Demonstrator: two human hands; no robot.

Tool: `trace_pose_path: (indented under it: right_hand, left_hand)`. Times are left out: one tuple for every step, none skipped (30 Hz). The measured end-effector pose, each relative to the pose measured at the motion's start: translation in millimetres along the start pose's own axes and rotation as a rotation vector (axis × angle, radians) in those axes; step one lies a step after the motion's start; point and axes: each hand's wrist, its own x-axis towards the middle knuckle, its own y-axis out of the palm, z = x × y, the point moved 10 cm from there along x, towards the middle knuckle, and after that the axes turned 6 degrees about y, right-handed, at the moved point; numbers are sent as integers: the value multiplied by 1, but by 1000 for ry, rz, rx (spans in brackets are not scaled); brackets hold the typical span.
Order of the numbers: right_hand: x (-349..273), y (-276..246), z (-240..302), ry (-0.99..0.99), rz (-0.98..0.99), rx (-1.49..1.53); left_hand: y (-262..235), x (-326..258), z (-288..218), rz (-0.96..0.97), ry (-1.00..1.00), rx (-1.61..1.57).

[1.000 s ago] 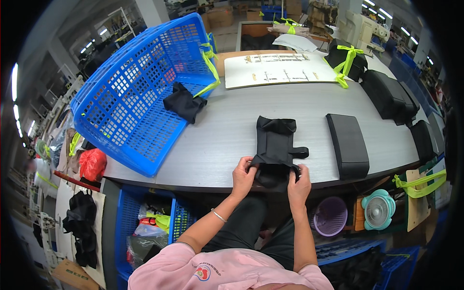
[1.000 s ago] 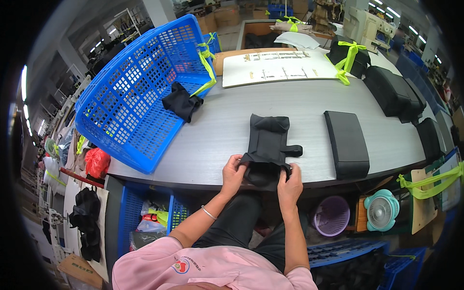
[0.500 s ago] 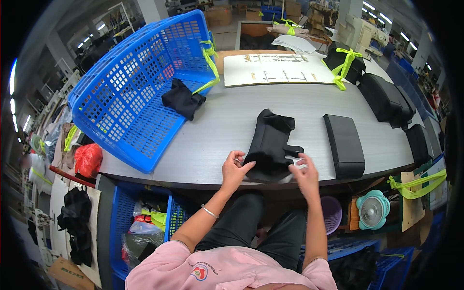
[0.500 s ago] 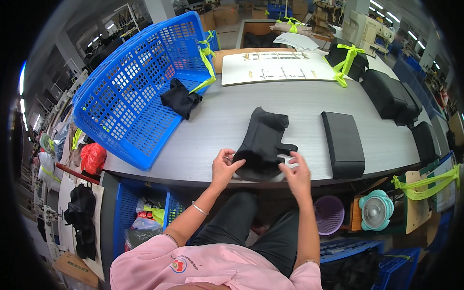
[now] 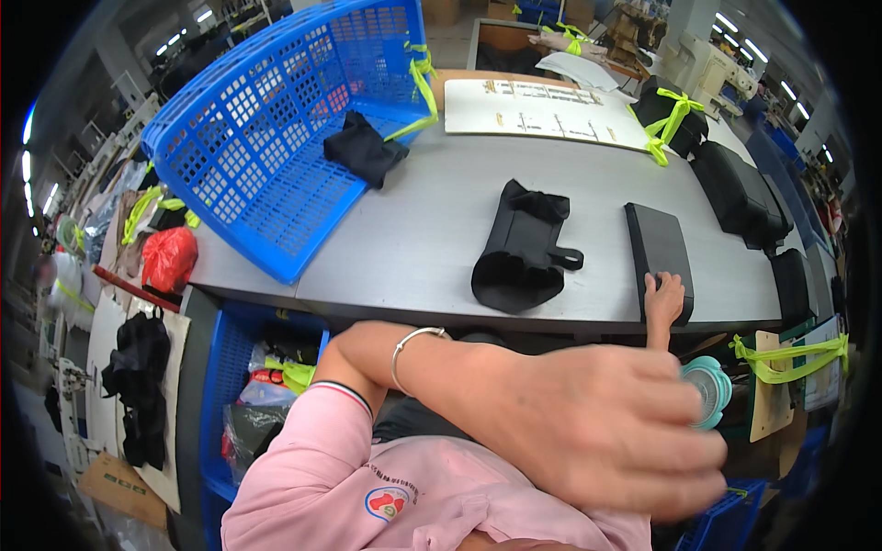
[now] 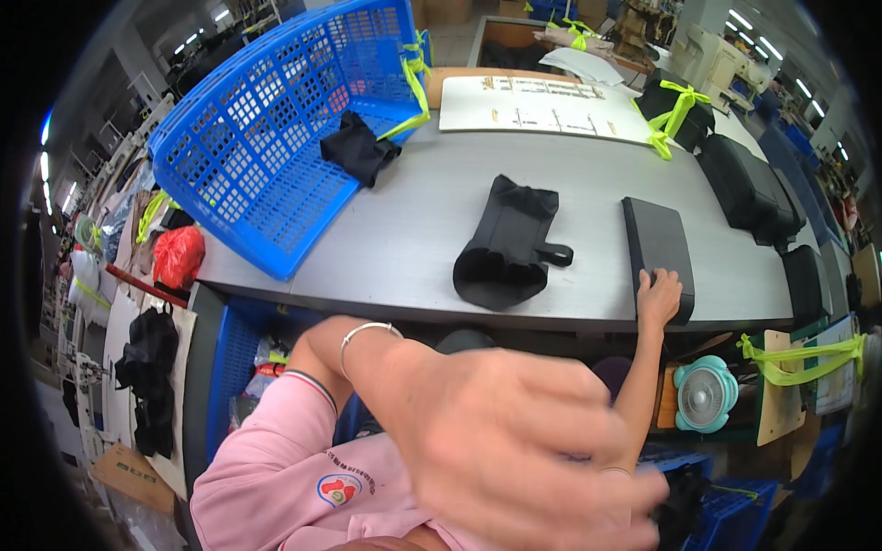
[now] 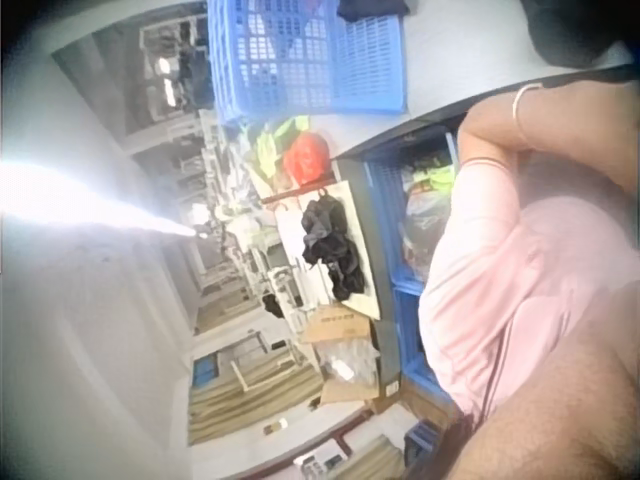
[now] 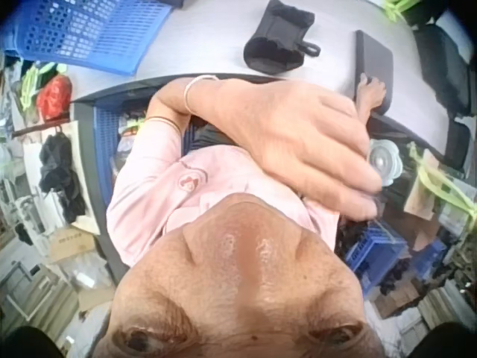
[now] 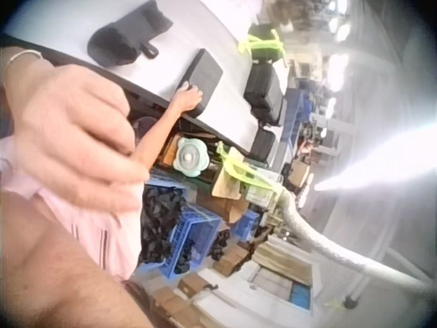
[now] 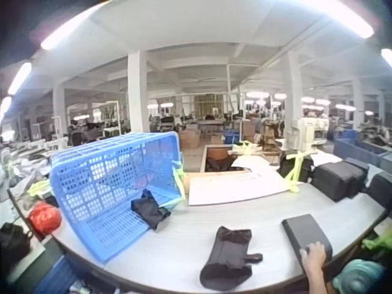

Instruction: The person is inspecting and folding black fabric garment components at a workstation.

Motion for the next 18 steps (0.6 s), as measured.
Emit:
trace_pose_path:
  right_hand:
    - [6,4,-12,40,26,46]
    - [9,8,-18,77,57,94]
    - [15,10,-21,78,69,138]
    - [15,7,-32,110,73,169]
    - [22,8,-22,86,81,175]
    - [21,7,-25,92,85,164]
    - [19,4,-23,75,44,132]
    - [14,-3,-19,61,-10,104]
    - [2,-22,-1,3,-137,70]
    - [-15,-46,20,-52,-266,30]
    - [-32,-64,37,-97,-300,-83]
    - [-53,-83,63,-160,-331,-177]
    - [-77,-95,84,-204,-285,-155]
    - [-102,-104,95,-227,-237,-148]
    - [-129,-111,102,-264,-221,-64]
    - [-156,-116,113,-312,-204,30]
    - [-178,-115,114,-288,-153,80]
    - [-199,-113,115,-269,-100,136]
  left_hand:
    - [0,14,-3,-11,-11,-3]
    - [-11,27,-16,-124,79,8]
    - [-22,31,-28,-239,169,18]
    - [-25,33,-30,-251,159,-12]
    - [-24,34,-31,-190,121,-39]
    - [-25,34,-31,-134,89,-100]
    - [-26,32,-32,-78,59,-160]
    - [-30,31,-32,-14,46,-222]
    - [-31,28,-31,55,28,-260]
    - [-27,27,-33,124,16,-303]
    - [-29,2,-34,-6,2,-284]
    - [-29,-34,-39,-130,-22,-241]
    - [-26,-60,-25,-104,-224,-323]
    - [-19,-88,-7,-70,-421,-427]
    - [-7,-129,15,-65,-799,-302]
    - [18,-197,33,-191,-1059,-426]
    - [51,-255,45,-335,-1295,-615]
    - [86,-309,46,-488,-1534,-795]
